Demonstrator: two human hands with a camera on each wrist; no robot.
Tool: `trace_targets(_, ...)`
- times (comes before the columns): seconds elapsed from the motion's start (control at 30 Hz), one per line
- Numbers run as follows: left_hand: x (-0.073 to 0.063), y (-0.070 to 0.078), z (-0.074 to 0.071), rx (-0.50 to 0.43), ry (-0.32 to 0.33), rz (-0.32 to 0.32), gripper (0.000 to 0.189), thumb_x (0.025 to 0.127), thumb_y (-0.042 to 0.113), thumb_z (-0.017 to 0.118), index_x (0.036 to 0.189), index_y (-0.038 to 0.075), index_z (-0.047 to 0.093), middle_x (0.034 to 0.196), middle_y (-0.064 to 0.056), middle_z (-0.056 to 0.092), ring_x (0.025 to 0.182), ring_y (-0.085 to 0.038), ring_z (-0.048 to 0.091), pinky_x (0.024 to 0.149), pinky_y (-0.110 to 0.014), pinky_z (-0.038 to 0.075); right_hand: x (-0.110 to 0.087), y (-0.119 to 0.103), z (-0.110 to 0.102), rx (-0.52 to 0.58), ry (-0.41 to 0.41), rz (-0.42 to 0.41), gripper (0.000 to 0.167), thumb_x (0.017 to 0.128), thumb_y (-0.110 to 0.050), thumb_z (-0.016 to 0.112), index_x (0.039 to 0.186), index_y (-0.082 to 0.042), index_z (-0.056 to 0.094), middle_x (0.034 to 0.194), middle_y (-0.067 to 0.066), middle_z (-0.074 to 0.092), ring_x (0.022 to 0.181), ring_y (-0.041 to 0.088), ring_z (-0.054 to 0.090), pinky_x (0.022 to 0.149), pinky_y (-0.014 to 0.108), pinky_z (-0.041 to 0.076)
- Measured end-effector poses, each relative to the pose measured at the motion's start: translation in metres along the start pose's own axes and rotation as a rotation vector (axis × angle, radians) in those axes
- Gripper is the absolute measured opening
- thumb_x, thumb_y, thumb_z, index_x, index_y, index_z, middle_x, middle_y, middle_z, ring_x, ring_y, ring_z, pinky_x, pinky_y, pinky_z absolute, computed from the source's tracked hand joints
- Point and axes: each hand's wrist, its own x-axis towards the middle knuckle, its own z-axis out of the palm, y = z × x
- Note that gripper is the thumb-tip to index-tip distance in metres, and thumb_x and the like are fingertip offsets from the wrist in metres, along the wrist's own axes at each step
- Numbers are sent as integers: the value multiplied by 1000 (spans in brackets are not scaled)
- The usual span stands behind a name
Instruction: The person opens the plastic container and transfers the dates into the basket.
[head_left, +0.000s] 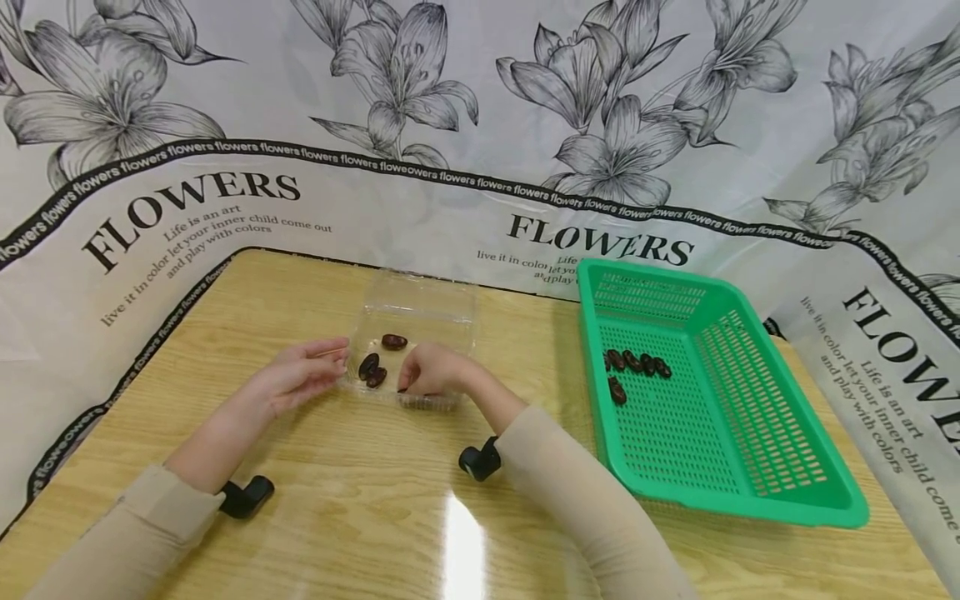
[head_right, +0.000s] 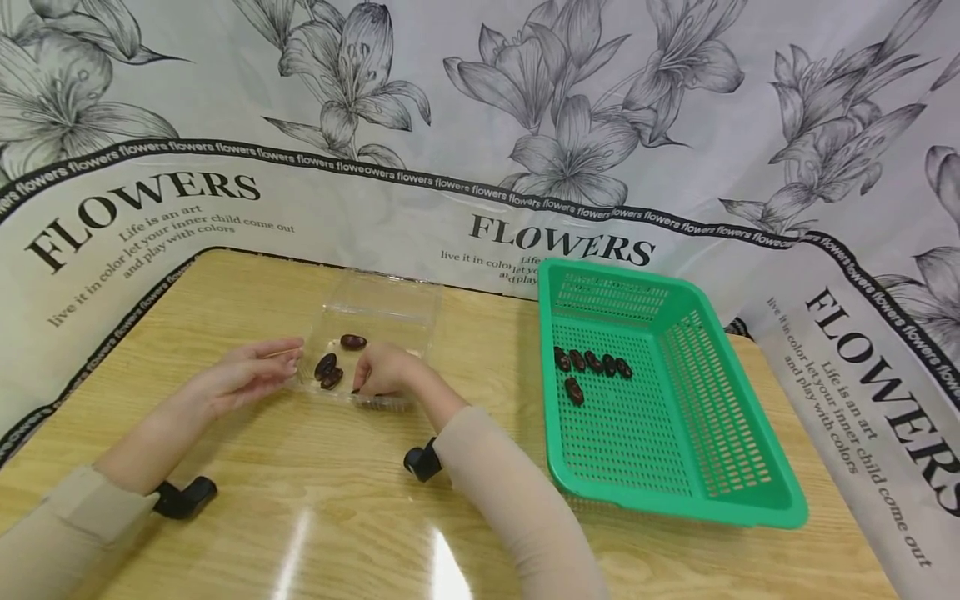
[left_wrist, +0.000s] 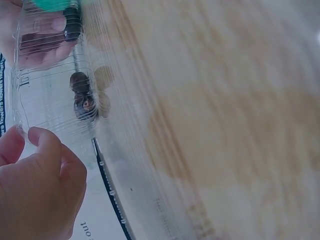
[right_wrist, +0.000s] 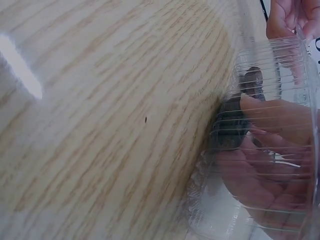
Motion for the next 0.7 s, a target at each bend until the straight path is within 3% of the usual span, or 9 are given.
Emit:
trace_targets(0.13,0,-1,-1,-15,1,-5,67,89,-9,50,146,-6,14,138,-18,31,90,-5,56,74,-16,49,2,0,2,0,17,-9,9,84,2,63,90,-1,68,85,6,65,69,11,50,60,20,42)
trace_targets(0.4,1,-1,-1,-10,3,-8,66,90,-8,49,146,-5,13,149,-24,13,90,-4,56,75,-15,49,9,1,6,-20,58,-33,7,84,-1,65,90,-4,67,86,5,65,80,14,59,70,22,49)
trace_targets(0.53,1,0,-1,-11,4,-5,67,90,-7,50,146,-5,14,143,-22,27,90,-4,57,75,-15,50,10,1,7,19,72,-34,7,84,-2,66,90,-5,65,84,4,63,77,14,58,66,23,48)
trace_targets(0.7,0,1,-1,-26,4,-7,68,89,-8,52,146,-5,14,122,-7,45,89,-4,58,74,-16,50,7,2,3,108,73,-12,9,84,-4,68,92,-5,64,85,4,62,78,14,58,67,23,49)
